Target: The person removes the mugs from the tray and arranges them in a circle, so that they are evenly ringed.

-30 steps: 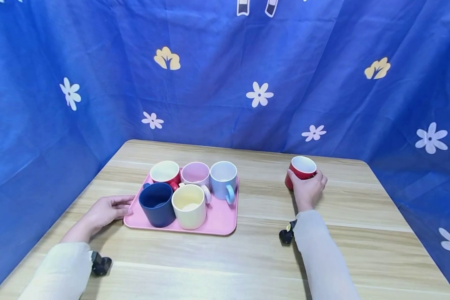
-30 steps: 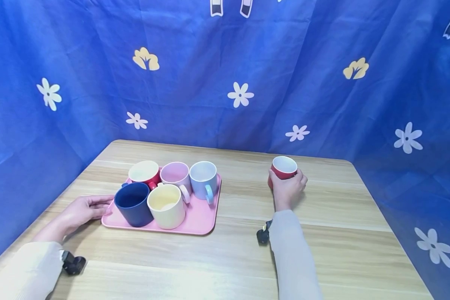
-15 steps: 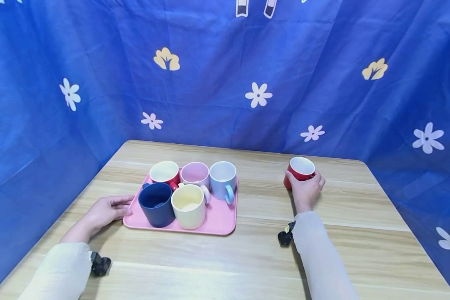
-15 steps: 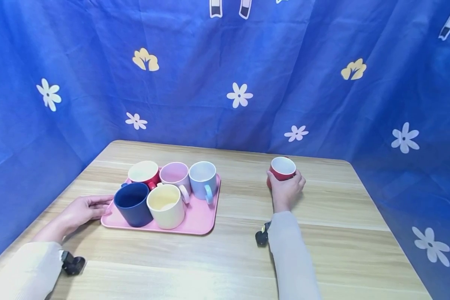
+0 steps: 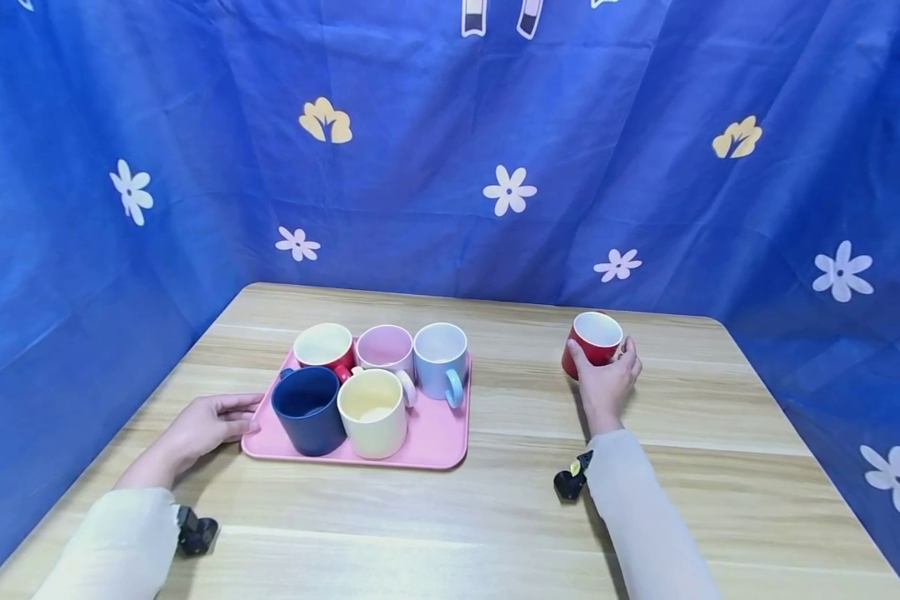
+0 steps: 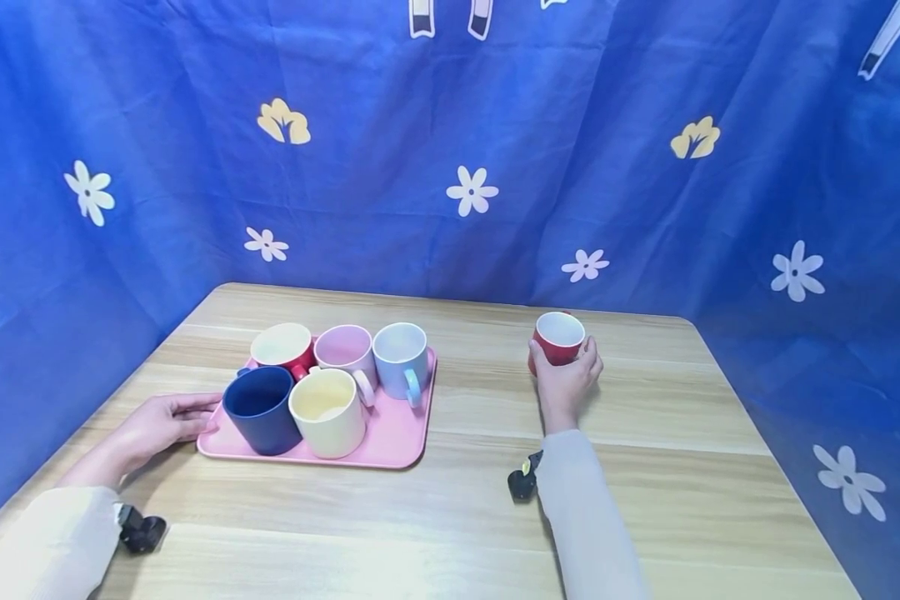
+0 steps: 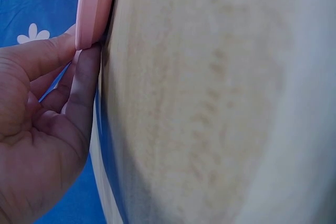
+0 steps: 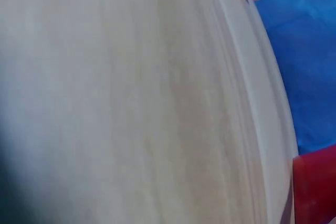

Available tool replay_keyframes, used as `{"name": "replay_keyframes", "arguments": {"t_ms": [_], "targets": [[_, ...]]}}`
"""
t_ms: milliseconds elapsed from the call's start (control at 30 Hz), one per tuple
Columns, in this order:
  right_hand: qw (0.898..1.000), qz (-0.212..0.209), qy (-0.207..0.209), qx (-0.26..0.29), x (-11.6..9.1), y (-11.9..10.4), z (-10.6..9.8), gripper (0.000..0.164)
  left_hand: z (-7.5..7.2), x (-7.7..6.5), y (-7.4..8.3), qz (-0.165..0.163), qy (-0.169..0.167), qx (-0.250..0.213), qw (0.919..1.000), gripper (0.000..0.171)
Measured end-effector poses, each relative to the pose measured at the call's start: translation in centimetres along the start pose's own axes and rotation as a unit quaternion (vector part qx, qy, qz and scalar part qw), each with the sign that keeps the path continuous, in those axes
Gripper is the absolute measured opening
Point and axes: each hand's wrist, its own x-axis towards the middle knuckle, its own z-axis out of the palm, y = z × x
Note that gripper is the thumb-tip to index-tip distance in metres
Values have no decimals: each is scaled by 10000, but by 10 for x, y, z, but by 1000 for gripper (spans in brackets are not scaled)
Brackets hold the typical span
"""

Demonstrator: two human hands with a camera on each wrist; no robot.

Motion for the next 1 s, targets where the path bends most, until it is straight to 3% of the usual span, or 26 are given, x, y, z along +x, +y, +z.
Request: {"name": "replay_keyframes", "arguments": {"t_ms": [300, 600, 800, 1000], "targets": [[9994, -123, 155, 283, -13, -14, -7, 95, 0, -1, 0, 30, -5, -66, 10000, 61], [9950, -573, 199, 799, -45, -33, -5, 88, -1, 0, -2, 52, 3, -71, 10000, 61], [9924, -839, -206, 877, -71, -42, 3, 88, 0, 1, -2, 36, -7, -42, 10000, 61], [9874, -963, -882, 896, -99, -53, 10, 87, 0, 2, -2, 41, -12, -28, 10000, 61]]}}
